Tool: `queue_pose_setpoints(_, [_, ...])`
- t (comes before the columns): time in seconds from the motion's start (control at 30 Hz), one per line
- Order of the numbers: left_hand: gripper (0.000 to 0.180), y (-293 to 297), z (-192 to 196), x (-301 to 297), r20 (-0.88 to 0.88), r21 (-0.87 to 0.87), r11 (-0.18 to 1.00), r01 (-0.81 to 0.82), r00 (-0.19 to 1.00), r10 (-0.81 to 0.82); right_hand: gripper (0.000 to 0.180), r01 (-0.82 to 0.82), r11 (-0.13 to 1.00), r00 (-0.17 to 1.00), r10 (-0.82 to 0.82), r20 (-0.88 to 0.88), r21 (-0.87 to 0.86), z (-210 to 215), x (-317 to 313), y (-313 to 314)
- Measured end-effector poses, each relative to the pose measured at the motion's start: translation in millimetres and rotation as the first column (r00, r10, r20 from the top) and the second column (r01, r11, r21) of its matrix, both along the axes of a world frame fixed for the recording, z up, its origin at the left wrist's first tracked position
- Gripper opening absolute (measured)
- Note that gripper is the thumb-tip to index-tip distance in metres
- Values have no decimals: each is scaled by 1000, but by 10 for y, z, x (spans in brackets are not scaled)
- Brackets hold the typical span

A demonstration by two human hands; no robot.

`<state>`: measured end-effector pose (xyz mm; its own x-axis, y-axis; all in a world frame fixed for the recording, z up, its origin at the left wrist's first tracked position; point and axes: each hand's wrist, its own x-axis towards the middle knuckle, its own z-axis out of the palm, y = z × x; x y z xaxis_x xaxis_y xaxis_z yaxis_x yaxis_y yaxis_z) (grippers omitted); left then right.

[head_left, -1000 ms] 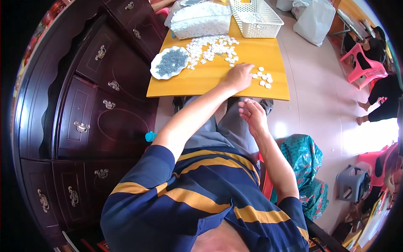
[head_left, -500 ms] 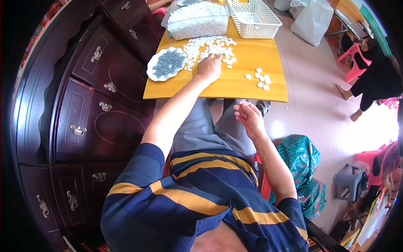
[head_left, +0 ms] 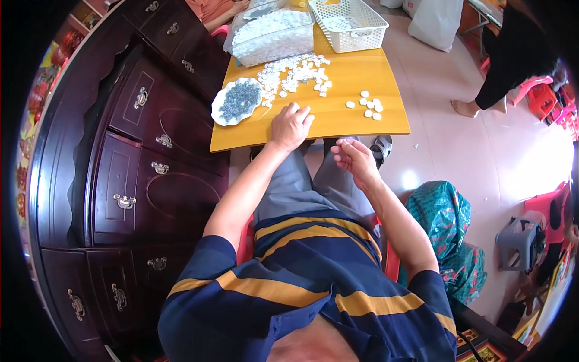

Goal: Assembling small black pins into white plastic flower-shaped components on a table.

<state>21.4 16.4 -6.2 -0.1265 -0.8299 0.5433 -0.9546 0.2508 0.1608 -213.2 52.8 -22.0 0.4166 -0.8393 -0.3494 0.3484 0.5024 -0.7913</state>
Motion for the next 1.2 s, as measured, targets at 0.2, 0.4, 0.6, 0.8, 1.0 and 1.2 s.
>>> queue_pose_setpoints(0.2, [31, 293, 21, -62, 6, -37, 998, 55, 998, -55, 17, 21, 1000, 1000, -21, -10, 4, -18, 25, -6])
queue_pose_setpoints(0.4, [38, 338, -26, -40, 9, -96, 992, 86, 996, -86, 18, -10, 1000, 999, 10, -36, -1, -36, 30, -4])
queue_pose_setpoints(0.6, [41, 362, -7, -68, 2, -85, 996, 23, 1000, -22, 19, -33, 999, 997, 33, -66, -5, -61, 20, -28])
queue_pose_setpoints(0.8, [44, 378, -22, -48, 26, -62, 998, 9, 1000, -8, 18, -68, 997, 993, 65, -97, -29, -54, 31, -10])
queue_pose_setpoints(1.0, [47, 379, -28, -39, 78, -48, 999, 11, 997, -8, 20, -156, 982, 975, 136, -177, -107, -35, 42, -24])
queue_pose_setpoints(1.2, [53, 349, 29, -28, 107, 28, 1000, 9, 994, -12, 20, -372, 838, 902, 225, -369, -400, 242, 151, -314])
